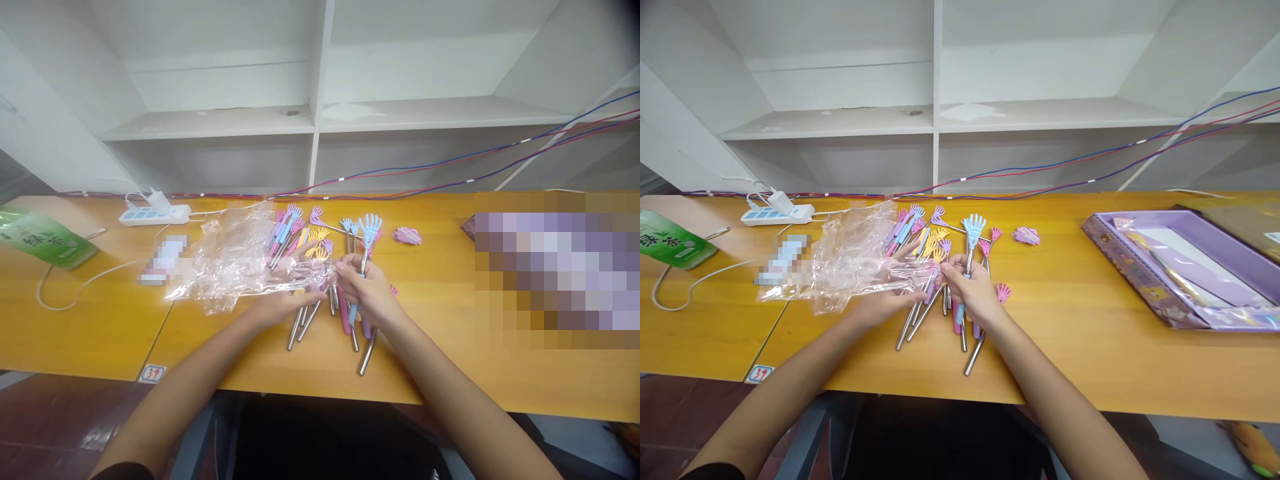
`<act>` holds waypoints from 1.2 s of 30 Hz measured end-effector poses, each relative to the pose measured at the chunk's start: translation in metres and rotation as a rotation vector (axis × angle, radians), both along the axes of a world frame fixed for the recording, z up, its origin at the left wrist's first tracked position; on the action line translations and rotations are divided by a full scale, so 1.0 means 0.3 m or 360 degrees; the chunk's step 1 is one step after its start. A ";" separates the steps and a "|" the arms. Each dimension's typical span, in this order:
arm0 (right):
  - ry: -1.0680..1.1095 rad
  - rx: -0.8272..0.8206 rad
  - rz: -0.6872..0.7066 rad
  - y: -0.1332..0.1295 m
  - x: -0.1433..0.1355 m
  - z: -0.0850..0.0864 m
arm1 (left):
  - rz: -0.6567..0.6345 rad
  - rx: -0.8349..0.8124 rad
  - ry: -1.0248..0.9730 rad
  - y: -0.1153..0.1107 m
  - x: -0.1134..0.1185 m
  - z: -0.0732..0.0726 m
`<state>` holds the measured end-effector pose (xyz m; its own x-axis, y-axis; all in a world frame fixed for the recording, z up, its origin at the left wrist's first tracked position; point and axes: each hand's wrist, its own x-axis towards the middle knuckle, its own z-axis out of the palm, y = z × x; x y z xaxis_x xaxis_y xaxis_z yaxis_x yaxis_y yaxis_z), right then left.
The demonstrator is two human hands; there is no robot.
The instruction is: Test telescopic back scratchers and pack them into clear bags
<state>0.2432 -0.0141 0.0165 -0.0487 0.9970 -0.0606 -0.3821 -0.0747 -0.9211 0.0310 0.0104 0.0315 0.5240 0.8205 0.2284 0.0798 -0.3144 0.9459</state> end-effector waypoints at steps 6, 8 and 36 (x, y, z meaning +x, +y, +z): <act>0.0029 -0.0012 0.0156 -0.010 -0.011 -0.010 | 0.0036 0.0062 -0.0052 -0.004 0.009 -0.037; 0.0020 -0.0017 0.0213 -0.011 -0.015 -0.011 | 0.0072 0.0138 -0.0035 -0.006 0.013 -0.042; -0.0229 0.0004 0.0233 -0.003 0.010 -0.043 | 0.0047 -0.0326 -0.0267 -0.007 -0.001 0.008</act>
